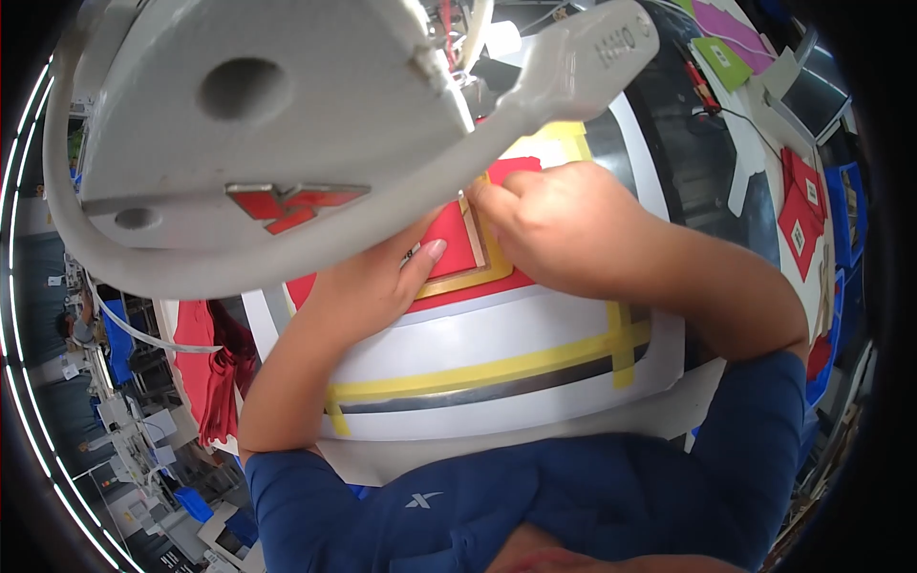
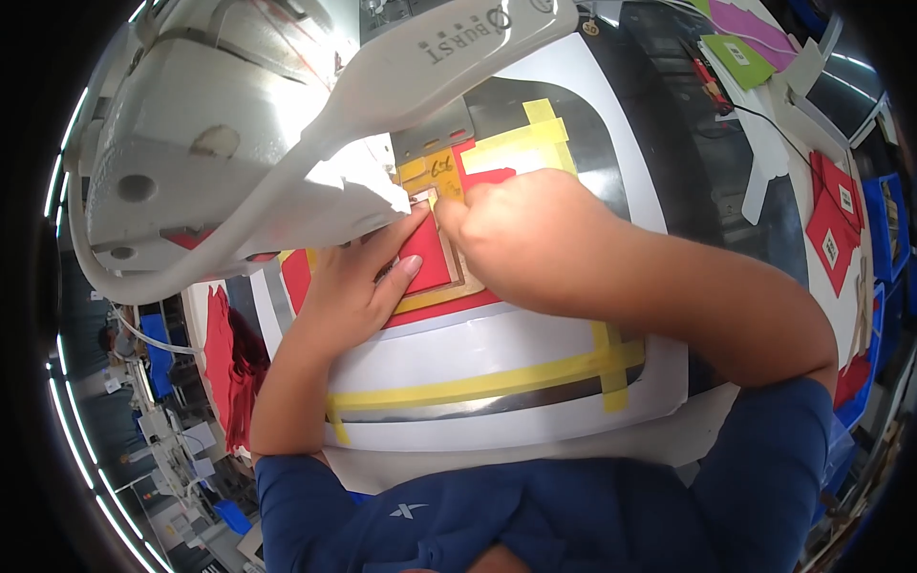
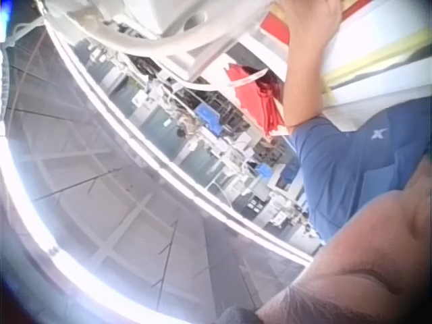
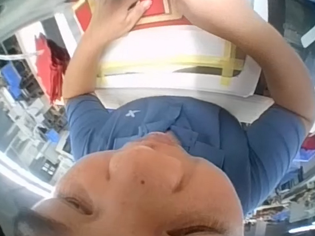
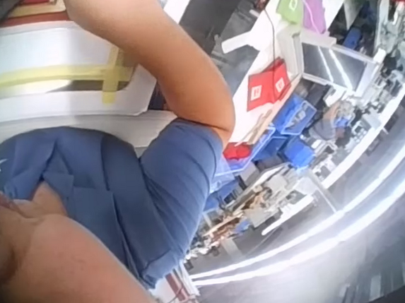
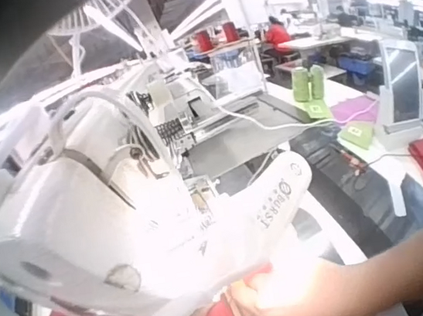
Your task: Operating an automatic sewing machine to stitch labels onto red leather pieces and trimming excess thread.
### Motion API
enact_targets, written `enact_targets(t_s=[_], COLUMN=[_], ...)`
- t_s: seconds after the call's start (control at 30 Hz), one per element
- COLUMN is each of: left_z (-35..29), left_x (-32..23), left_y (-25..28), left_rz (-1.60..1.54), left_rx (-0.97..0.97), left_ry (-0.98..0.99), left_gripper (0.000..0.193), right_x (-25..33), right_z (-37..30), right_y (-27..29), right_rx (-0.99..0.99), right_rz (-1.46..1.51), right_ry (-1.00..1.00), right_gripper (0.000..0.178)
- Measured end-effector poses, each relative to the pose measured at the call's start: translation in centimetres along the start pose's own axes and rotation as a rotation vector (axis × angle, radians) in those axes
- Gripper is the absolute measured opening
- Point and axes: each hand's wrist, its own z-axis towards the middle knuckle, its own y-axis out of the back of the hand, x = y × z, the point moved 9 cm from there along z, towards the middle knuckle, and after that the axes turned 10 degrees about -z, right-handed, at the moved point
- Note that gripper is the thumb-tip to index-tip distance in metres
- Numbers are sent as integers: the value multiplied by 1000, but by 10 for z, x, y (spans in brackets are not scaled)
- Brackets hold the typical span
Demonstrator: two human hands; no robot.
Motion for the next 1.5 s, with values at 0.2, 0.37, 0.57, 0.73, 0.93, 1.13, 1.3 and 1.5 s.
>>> enact_targets(t_s=[0.2,0.37,0.57,0.73,0.93,1.13,1.3,1.5], left_z=[-10,-7,-4,-1,-3,-5,-4,-12], left_x=[12,7,2,4,7,7,6,-3], left_y=[-13,-11,-6,-3,-3,-7,-9,-8], left_rz=[45,60,45,37,51,42,20,122], left_rx=[85,67,5,23,78,120,111,61], left_ry=[175,108,46,-2,59,115,102,57], left_gripper=[51,51,51,52,54,55,55,54], right_x=[-7,-7,-6,0,21,26,30,48], right_z=[0,-1,1,1,-9,-12,-18,-25], right_y=[-3,-2,-2,1,0,6,6,7], right_rx=[6,-34,-54,-8,39,124,85,156], right_rz=[-43,-28,-59,-73,-22,-2,6,-128], right_ry=[-21,-19,10,58,197,244,309,417], right_gripper=[19,19,27,30,25,20,18,21])
